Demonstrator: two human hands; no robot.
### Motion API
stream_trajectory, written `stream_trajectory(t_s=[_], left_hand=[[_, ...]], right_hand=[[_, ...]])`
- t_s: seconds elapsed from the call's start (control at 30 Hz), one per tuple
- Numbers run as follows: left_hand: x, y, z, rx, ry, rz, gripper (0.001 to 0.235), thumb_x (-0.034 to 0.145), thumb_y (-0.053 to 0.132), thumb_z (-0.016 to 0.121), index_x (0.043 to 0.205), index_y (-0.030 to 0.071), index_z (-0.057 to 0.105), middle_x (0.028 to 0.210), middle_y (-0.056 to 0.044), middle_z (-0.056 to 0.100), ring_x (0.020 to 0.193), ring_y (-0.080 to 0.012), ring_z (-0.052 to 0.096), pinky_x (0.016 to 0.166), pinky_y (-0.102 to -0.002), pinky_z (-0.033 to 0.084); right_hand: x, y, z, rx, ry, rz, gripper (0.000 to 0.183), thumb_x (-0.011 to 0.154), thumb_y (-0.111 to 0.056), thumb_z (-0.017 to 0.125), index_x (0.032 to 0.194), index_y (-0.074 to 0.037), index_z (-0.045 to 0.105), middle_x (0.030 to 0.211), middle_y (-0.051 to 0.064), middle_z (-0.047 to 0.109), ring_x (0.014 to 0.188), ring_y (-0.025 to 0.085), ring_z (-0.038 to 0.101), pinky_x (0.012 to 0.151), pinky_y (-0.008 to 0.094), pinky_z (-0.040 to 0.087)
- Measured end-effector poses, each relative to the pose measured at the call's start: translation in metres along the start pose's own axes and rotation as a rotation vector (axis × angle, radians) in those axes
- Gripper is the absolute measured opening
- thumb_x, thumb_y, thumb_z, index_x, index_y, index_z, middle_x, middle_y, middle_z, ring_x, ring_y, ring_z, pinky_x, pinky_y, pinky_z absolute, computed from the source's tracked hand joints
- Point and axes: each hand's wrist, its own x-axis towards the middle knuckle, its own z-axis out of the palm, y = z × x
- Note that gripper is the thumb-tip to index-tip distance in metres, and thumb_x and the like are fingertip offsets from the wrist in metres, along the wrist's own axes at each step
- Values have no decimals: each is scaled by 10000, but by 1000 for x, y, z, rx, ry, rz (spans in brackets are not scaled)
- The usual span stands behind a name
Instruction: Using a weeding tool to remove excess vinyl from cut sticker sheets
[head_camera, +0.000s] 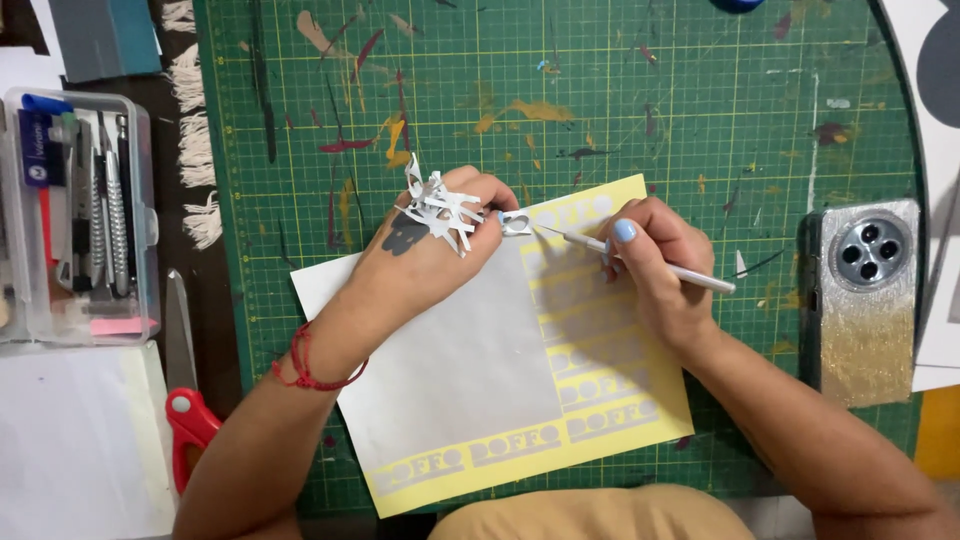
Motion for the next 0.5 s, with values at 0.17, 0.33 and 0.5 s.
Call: stream_trajectory(t_s=[0.17, 0.33, 0.5], left_hand=[[-2, 3, -3, -42, 23, 5, 235, 990, 212, 529, 1123, 199, 723, 1091, -63, 752, 1025, -341, 793, 871, -464, 637], [1, -4, -2, -64, 59, -18, 246, 987, 228, 514, 1121, 210, 719, 1088, -66, 752, 1001, -332, 789, 867, -456, 637], [0, -2, -5, -92, 72, -9, 281, 992, 208, 491, 1154, 205, 721, 1096, -99, 762, 1026, -349, 784, 886, -463, 635]], right_hand=[[1, -8, 2, -114, -34, -23, 328, 1096, -148, 604, 820, 22, 651, 635, 116, 557, 560, 200, 554, 571, 337, 477], [2, -10, 4, -145, -35, -21, 320, 1100, -139, 603, 827, 18, 660, 621, 112, 559, 567, 197, 528, 571, 338, 464], [1, -11, 4, -164, -39, -20, 321, 1104, -139, 607, 823, 8, 661, 622, 106, 566, 567, 193, 526, 572, 333, 465]])
